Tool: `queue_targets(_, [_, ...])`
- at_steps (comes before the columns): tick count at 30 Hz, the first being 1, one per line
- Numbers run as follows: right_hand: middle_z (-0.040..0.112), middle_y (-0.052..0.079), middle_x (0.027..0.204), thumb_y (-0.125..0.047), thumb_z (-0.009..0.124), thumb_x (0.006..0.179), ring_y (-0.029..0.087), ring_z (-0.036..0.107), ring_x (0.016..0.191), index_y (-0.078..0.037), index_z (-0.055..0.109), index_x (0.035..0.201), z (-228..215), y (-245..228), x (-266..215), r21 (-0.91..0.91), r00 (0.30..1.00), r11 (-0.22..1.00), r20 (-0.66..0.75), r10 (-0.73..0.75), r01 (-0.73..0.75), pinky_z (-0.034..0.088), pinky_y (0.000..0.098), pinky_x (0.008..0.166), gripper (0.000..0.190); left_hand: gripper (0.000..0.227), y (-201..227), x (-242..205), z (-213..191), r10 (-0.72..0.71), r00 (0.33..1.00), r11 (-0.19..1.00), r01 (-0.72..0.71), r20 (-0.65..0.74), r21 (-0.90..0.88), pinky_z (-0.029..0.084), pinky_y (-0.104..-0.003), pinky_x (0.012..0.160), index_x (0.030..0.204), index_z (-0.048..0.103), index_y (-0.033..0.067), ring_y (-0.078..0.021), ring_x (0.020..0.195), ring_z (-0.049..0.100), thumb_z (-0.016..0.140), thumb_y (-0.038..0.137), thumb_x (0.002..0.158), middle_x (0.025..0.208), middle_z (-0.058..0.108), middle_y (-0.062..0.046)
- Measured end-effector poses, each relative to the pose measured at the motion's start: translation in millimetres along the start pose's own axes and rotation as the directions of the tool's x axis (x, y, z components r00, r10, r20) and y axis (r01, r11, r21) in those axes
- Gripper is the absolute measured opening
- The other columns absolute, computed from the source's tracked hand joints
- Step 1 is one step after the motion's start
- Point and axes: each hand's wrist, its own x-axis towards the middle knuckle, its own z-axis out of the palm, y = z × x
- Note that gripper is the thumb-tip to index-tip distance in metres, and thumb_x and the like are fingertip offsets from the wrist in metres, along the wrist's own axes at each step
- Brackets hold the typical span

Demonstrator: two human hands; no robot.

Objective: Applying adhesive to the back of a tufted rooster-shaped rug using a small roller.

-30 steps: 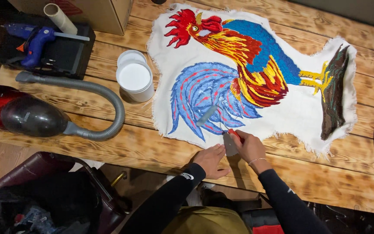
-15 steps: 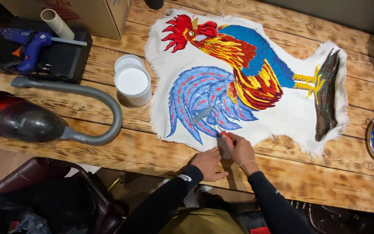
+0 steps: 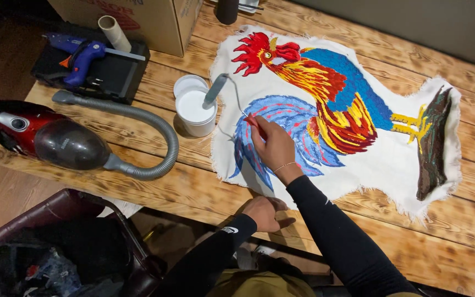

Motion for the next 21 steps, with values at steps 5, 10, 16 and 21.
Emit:
queue_targets(5, [0.065,0.010,0.080,-0.027,0.068,0.098,0.031,0.066,0.065,-0.015,0.072,0.121,6.7,-18.4,7.1,-0.158,0.996,0.984,0.062,-0.071,0.080,0.050,0.0437,0.053,0.027,0.067,-11.1,-11.4,-10.8,-0.055,0.994,0.998,0.057,-0.089,0.011,0.052,-0.043,0.099,0.110,0.078,0.0074,-0.0345,0.109,0.068,0.061,0.068,0.088,0.115,0.074,-0.015])
queue_targets(10, [0.063,0.009,0.077,-0.027,0.070,0.097,0.029,0.065,0.065,-0.016,0.072,0.121,6.7,-19.1,6.4,-0.219,0.987,0.964,0.087,-0.136,0.152,0.049,0.0430,0.052,0.026,0.067,-13.3,-14.3,-12.1,-0.046,0.994,0.999,0.048,-0.094,0.019,0.052,-0.044,0.098,0.106,0.079,0.0073,-0.0351,0.106,0.068,0.061,0.069,0.088,0.111,0.075,-0.015])
queue_targets(16, [0.066,0.010,0.079,-0.026,0.068,0.097,0.031,0.066,0.067,-0.015,0.072,0.123,4.6,-17.8,2.9,-0.121,0.996,0.991,0.071,-0.055,0.063,0.050,0.0417,0.053,0.028,0.067,-17.2,-8.8,-1.6,-0.031,0.994,0.999,0.032,-0.108,0.012,0.050,-0.043,0.101,0.105,0.079,0.0064,-0.0354,0.107,0.068,0.061,0.069,0.088,0.114,0.074,-0.015])
queue_targets(21, [0.071,0.003,0.080,-0.029,0.063,0.104,0.016,0.066,0.068,-0.004,0.071,0.127,31.4,23.1,-3.5,0.397,0.979,0.902,0.175,0.108,-0.171,0.052,0.0320,0.059,0.035,0.068,-16.0,-11.2,-2.8,-0.007,0.995,1.000,0.009,-0.101,0.015,0.052,-0.044,0.100,0.103,0.079,0.0036,-0.0356,0.105,0.069,0.061,0.068,0.089,0.114,0.076,-0.015])
